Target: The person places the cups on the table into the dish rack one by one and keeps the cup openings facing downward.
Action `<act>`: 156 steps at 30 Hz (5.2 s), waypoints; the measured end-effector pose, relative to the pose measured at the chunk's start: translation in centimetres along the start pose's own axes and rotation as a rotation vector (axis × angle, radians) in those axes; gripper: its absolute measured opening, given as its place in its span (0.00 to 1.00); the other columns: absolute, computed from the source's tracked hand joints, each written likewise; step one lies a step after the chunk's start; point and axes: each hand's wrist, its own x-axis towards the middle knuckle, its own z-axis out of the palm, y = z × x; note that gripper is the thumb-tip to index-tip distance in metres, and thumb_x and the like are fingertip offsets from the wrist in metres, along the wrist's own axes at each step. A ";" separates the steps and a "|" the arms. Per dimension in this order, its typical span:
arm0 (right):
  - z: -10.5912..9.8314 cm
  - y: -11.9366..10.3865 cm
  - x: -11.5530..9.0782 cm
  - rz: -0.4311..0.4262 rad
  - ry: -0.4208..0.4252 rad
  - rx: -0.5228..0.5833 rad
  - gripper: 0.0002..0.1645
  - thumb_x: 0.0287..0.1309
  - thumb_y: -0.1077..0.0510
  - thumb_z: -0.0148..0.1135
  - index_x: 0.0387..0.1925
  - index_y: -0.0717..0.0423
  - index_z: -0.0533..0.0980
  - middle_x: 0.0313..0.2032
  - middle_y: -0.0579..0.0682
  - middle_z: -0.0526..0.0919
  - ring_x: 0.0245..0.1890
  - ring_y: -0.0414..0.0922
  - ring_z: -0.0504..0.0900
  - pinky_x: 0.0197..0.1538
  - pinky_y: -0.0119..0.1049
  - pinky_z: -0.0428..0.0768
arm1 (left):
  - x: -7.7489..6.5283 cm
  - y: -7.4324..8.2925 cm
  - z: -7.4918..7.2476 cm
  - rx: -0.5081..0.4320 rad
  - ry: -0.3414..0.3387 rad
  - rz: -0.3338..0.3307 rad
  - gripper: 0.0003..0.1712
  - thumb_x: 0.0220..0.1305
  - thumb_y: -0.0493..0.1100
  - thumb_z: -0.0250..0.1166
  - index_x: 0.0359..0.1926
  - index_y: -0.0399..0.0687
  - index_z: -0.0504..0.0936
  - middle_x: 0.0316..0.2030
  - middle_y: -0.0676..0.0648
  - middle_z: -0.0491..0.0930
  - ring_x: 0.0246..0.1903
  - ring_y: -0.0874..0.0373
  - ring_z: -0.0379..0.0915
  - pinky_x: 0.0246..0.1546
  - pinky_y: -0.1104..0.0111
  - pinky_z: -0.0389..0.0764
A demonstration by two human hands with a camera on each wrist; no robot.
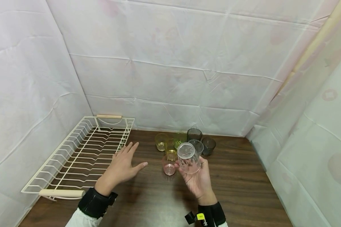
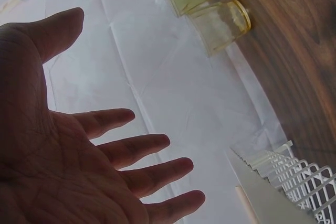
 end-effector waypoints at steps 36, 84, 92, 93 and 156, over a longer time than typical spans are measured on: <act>0.6 2.1 1.0 0.006 -0.121 -0.007 0.35 0.86 0.40 0.19 0.81 0.49 0.54 0.68 0.56 0.78 0.66 0.50 0.83 0.66 0.35 0.85 | 0.2 10.4 -0.5 -0.359 0.042 0.437 0.48 0.64 0.56 0.78 0.79 0.49 0.68 0.76 0.44 0.73 0.76 0.44 0.70 0.77 0.44 0.72; 2.1 0.1 0.8 -0.311 0.569 -1.312 0.30 0.86 0.42 0.45 0.62 0.61 0.80 0.52 0.65 0.88 0.41 0.43 0.91 0.41 0.39 0.92 | 1.1 7.9 -3.1 -0.273 0.284 0.411 0.40 0.62 0.53 0.80 0.72 0.48 0.78 0.66 0.45 0.81 0.62 0.47 0.83 0.62 0.55 0.87; 0.0 -1.7 -0.4 -0.489 0.692 -1.751 0.18 0.80 0.46 0.59 0.58 0.50 0.84 0.47 0.49 0.91 0.38 0.35 0.85 0.41 0.28 0.83 | 2.2 3.6 -7.3 -0.231 0.396 0.328 0.40 0.57 0.51 0.82 0.68 0.43 0.80 0.62 0.38 0.83 0.55 0.41 0.85 0.55 0.50 0.89; -0.2 -1.8 -0.6 -0.503 0.706 -1.776 0.18 0.79 0.47 0.59 0.58 0.51 0.84 0.48 0.49 0.91 0.39 0.35 0.85 0.42 0.28 0.83 | 2.2 3.0 -7.9 -0.223 0.407 0.310 0.40 0.58 0.51 0.82 0.69 0.43 0.80 0.63 0.38 0.83 0.56 0.40 0.85 0.56 0.47 0.88; -4.2 -1.7 -1.9 -0.560 0.775 -1.898 0.22 0.73 0.45 0.67 0.55 0.58 0.85 0.52 0.57 0.89 0.51 0.57 0.84 0.43 0.36 0.85 | 15.5 -17.1 -3.0 -0.098 0.339 -0.049 0.25 0.71 0.43 0.72 0.60 0.29 0.78 0.58 0.25 0.80 0.55 0.29 0.79 0.53 0.40 0.79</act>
